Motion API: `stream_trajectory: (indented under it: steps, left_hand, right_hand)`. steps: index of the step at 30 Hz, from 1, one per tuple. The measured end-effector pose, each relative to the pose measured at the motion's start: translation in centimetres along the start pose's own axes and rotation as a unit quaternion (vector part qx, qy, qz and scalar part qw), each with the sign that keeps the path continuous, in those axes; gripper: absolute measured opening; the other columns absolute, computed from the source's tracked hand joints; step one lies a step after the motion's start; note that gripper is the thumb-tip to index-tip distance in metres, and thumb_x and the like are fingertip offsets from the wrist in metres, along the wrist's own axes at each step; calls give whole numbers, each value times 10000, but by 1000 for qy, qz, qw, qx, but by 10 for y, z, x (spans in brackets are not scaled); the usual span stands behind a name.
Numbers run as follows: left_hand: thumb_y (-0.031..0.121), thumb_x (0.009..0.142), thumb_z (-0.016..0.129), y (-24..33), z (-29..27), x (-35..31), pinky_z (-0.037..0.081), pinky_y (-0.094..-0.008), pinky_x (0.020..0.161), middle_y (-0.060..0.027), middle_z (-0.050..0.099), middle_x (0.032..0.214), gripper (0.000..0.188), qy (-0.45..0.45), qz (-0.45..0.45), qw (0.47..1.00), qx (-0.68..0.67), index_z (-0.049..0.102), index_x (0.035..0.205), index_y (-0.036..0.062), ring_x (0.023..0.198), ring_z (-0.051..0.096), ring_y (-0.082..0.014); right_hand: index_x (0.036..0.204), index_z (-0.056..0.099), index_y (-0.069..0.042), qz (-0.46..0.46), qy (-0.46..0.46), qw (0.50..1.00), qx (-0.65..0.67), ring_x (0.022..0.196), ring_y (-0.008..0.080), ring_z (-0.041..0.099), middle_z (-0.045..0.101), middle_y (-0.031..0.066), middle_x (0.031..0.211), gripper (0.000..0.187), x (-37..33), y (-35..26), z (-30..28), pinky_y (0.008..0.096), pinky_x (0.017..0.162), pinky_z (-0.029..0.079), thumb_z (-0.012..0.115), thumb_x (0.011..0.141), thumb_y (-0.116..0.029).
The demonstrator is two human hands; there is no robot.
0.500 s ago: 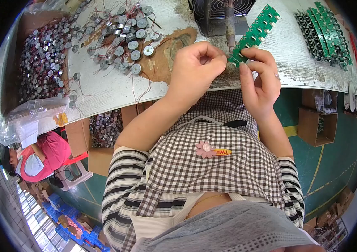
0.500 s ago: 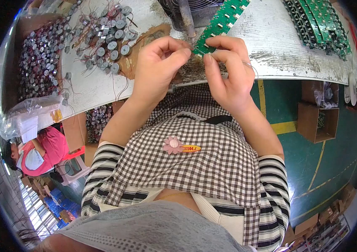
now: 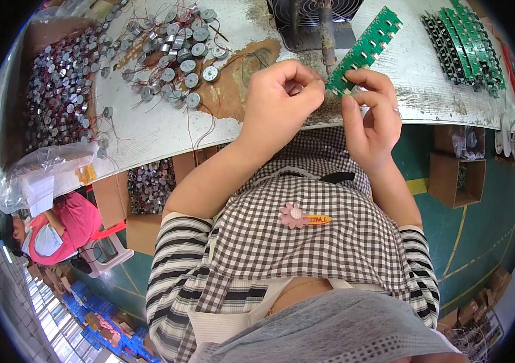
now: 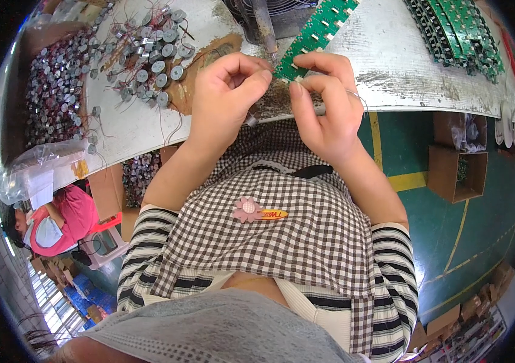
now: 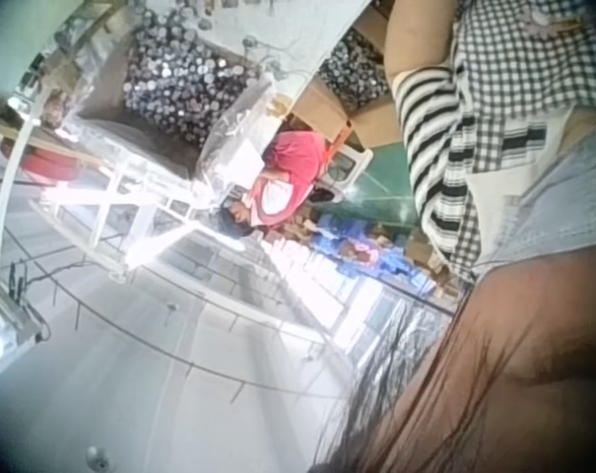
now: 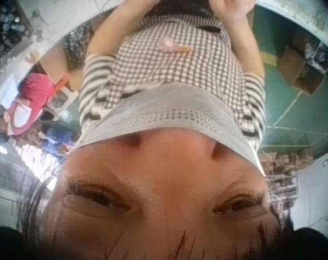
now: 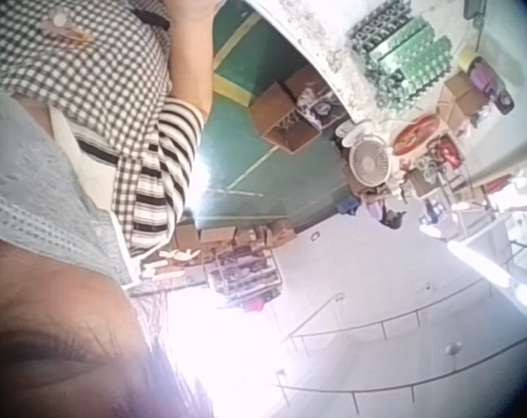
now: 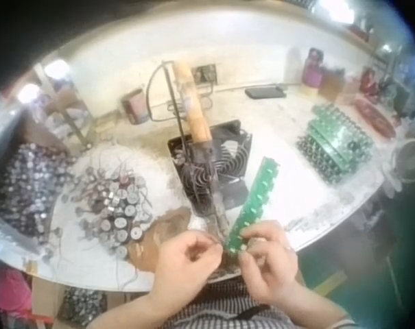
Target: The person solders small motor wires onto a printed circuit board using a soldering iron.
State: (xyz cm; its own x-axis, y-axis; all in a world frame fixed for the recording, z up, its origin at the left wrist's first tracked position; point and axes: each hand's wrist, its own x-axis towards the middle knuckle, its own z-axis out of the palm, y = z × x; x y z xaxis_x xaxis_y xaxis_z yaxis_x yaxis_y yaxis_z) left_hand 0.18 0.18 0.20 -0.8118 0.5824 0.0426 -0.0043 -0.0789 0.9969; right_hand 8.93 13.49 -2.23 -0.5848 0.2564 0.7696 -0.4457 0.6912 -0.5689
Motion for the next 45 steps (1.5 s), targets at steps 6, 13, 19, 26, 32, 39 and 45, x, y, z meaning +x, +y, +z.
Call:
stream_trajectory:
  steps: [6, 13, 19, 26, 32, 39, 45]
  left_hand:
    - [21, 773, 644, 4, 0, 3, 406, -179, 537, 3, 595, 687, 73, 2, 30, 1000, -3, 601, 749, -33, 616, 495, -15]
    - [16, 778, 644, -1, -3, -6, 398, -175, 533, 6, 594, 703, 72, -10, 5, 1000, 6, 596, 754, -32, 614, 481, -10]
    - [34, 785, 651, -2, -2, -3, 401, -179, 533, 9, 590, 692, 81, -6, 18, 1000, -19, 599, 768, -25, 610, 482, -14]
    - [35, 776, 644, -6, -1, 4, 364, -185, 498, 30, 560, 645, 77, 18, 50, 998, 28, 599, 745, -19, 567, 440, -8]
    - [25, 769, 647, -2, 2, -2, 351, -184, 487, 31, 557, 643, 67, 16, 42, 998, 40, 600, 745, -16, 555, 421, -2]
    - [39, 760, 666, -4, -2, -7, 388, -190, 503, 8, 584, 668, 78, 16, 39, 998, 45, 605, 746, -8, 563, 462, -19]
    - [26, 782, 690, 6, -17, -8, 412, -180, 583, -27, 634, 870, 77, -79, 74, 989, 98, 616, 790, 10, 676, 515, -33]
  right_hand:
    - [815, 551, 23, -9, 0, 1000, -16, 828, 267, 596, 618, 203, 988, 135, 6, -1, 0, 310, 701, 488, 660, 745, 63]
    - [813, 535, 23, 11, -13, 999, 34, 860, 277, 588, 618, 203, 993, 108, -4, -4, -4, 335, 752, 479, 630, 769, 52]
    - [817, 537, 28, 23, 5, 999, 26, 852, 278, 590, 624, 198, 967, 86, -3, -4, 0, 333, 750, 481, 617, 794, 51]
    - [807, 546, 33, 19, 16, 1000, -4, 825, 269, 599, 629, 185, 932, 111, 3, -2, 5, 322, 715, 491, 644, 770, 70]
    - [819, 547, 26, 8, 5, 1000, 1, 831, 274, 599, 626, 182, 941, 135, -1, -3, 2, 327, 712, 491, 658, 756, 70]
    - [831, 549, 22, 19, 3, 1000, 5, 837, 267, 594, 623, 186, 949, 126, -6, -7, 3, 323, 720, 489, 649, 769, 64]
    - [878, 540, 18, 150, 22, 963, 223, 753, 103, 540, 571, 157, 1049, 52, -6, -4, -8, 209, 670, 460, 552, 909, -22]
